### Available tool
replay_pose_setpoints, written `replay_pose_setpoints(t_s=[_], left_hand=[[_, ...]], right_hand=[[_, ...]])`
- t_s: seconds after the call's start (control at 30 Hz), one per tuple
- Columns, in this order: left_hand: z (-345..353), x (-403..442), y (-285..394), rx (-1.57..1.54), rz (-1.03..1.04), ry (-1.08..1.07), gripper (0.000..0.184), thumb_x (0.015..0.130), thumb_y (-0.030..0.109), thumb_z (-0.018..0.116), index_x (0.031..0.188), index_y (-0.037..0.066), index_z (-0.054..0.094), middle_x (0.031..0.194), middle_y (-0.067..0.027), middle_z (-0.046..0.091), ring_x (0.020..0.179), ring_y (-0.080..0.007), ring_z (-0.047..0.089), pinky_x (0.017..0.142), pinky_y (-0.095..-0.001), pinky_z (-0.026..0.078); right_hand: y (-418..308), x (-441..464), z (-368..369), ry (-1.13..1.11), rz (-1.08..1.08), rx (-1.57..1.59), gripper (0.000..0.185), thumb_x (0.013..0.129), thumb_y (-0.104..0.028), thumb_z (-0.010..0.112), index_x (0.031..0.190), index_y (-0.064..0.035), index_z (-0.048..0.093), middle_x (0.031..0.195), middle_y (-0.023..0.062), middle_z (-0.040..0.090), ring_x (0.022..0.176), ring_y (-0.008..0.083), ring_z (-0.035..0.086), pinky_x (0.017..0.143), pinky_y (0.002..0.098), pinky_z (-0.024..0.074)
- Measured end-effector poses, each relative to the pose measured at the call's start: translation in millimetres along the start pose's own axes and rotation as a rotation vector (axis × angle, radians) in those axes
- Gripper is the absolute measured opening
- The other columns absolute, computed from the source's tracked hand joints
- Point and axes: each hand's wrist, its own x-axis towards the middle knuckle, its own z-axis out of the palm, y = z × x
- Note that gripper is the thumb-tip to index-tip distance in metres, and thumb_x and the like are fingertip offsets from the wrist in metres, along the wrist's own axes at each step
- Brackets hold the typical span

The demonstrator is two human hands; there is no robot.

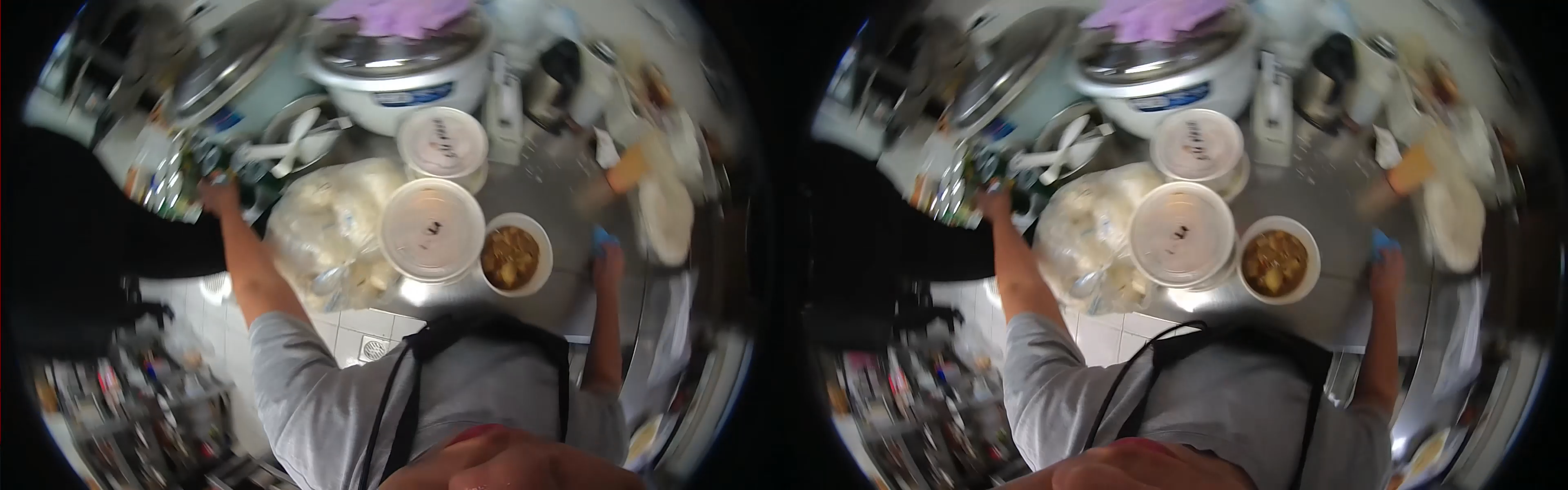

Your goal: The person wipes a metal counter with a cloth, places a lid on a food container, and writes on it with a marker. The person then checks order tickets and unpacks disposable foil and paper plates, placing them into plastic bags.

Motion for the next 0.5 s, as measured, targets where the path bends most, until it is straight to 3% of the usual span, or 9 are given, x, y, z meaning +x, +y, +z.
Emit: replay_pose_setpoints(t_s=[0.03, 0.07, 0.1, 0.17, 0.23, 0.3, 0.37, 0.47, 0.5], left_hand=[[8.8, 3.1, -2.2, 0.065, -0.024, -0.073, 0.077, 0.063, 0.053, 0.06, 0.117, 0.003, 0.037, 0.111, -0.0128, 0.042, 0.099, -0.0365, 0.047, 0.078, -0.0464, 0.041], [18.1, 5.9, -4.8, 0.131, -0.043, -0.148, 0.082, 0.063, 0.059, 0.057, 0.118, 0.003, 0.034, 0.112, -0.0121, 0.041, 0.096, -0.0379, 0.048, 0.074, -0.0469, 0.043], [49.0, 14.7, -21.9, 0.211, -0.065, -0.15, 0.087, 0.061, 0.062, 0.056, 0.12, 0.004, 0.031, 0.114, -0.0119, 0.039, 0.096, -0.0394, 0.048, 0.073, -0.0485, 0.043], [43.8, 10.9, -10.2, 0.122, -0.162, -0.182, 0.086, 0.06, 0.054, 0.064, 0.121, 0.004, 0.028, 0.11, -0.0166, 0.043, 0.098, -0.0386, 0.046, 0.077, -0.046, 0.042], [41.5, 12.6, -5.9, 0.089, -0.064, -0.226, 0.08, 0.06, 0.043, 0.067, 0.12, 0.007, 0.029, 0.11, -0.0195, 0.044, 0.1, -0.037, 0.044, 0.079, -0.0459, 0.04], [60.2, 26.1, -19.7, 0.12, -0.066, -0.337, 0.08, 0.059, 0.042, 0.066, 0.121, 0.009, 0.028, 0.113, -0.0188, 0.043, 0.104, -0.0375, 0.041, 0.083, -0.0466, 0.037], [41.7, 26.6, -7.8, 0.262, -0.107, -0.49, 0.084, 0.059, 0.044, 0.066, 0.125, 0.012, 0.025, 0.12, -0.0201, 0.033, 0.112, -0.0378, 0.03, 0.09, -0.0458, 0.028], [19.0, 33.9, -5.8, 0.273, -0.111, -0.44, 0.075, 0.063, 0.044, 0.063, 0.12, 0.006, 0.034, 0.124, -0.0197, 0.032, 0.114, -0.0393, 0.026, 0.092, -0.0458, 0.024], [5.3, 35.1, -3.2, 0.264, -0.083, -0.406, 0.071, 0.063, 0.044, 0.063, 0.117, 0.005, 0.039, 0.123, -0.02, 0.034, 0.114, -0.0393, 0.028, 0.093, -0.0451, 0.024]], right_hand=[[-8.7, -2.7, 0.3, 0.056, -0.118, 0.031, 0.029, 0.067, -0.007, 0.055, 0.096, -0.0078, 0.053, 0.105, 0.0182, 0.05, 0.1, 0.0357, 0.043, 0.085, 0.0432, 0.0344], [-38.1, 9.0, -20.5, -0.055, -0.028, 0.075, 0.022, 0.066, -0.005, 0.053, 0.088, -0.0068, 0.055, 0.098, 0.017, 0.052, 0.094, 0.0336, 0.047, 0.081, 0.0405, 0.037], [-53.8, 18.3, -32.8, 0.001, 0.058, 0.195, 0.016, 0.066, -0.004, 0.052, 0.082, -0.0053, 0.055, 0.09, 0.0164, 0.052, 0.087, 0.0325, 0.049, 0.077, 0.0386, 0.0391], [-52.9, 42.6, -42.9, 0.162, 0.116, 0.281, 0.014, 0.069, -0.004, 0.052, 0.082, -0.0036, 0.055, 0.084, 0.0174, 0.053, 0.083, 0.0334, 0.051, 0.075, 0.0371, 0.0402], [-38.7, 63.0, -39.9, 0.377, 0.169, 0.326, 0.016, 0.07, -0.005, 0.053, 0.085, -0.0029, 0.055, 0.086, 0.0175, 0.054, 0.084, 0.0324, 0.051, 0.075, 0.036, 0.0404], [-27.7, 82.6, -42.8, 0.34, 0.383, 0.369, 0.022, 0.071, -0.008, 0.054, 0.092, -0.0034, 0.055, 0.091, 0.0171, 0.054, 0.088, 0.0314, 0.051, 0.078, 0.0366, 0.0401], [1.2, 98.0, -26.1, 0.297, 0.461, 0.275, 0.026, 0.072, -0.012, 0.054, 0.097, -0.0051, 0.054, 0.096, 0.0171, 0.053, 0.09, 0.0312, 0.051, 0.079, 0.0371, 0.0399], [15.0, 106.4, 21.7, 0.196, 0.561, -0.153, 0.028, 0.075, -0.019, 0.051, 0.1, -0.0082, 0.055, 0.099, 0.0178, 0.052, 0.091, 0.0317, 0.051, 0.079, 0.0394, 0.0405], [-3.5, 113.6, 23.9, 0.192, 0.555, -0.15, 0.026, 0.076, -0.019, 0.049, 0.098, -0.0076, 0.056, 0.098, 0.0177, 0.052, 0.091, 0.0318, 0.051, 0.079, 0.0398, 0.0408]])
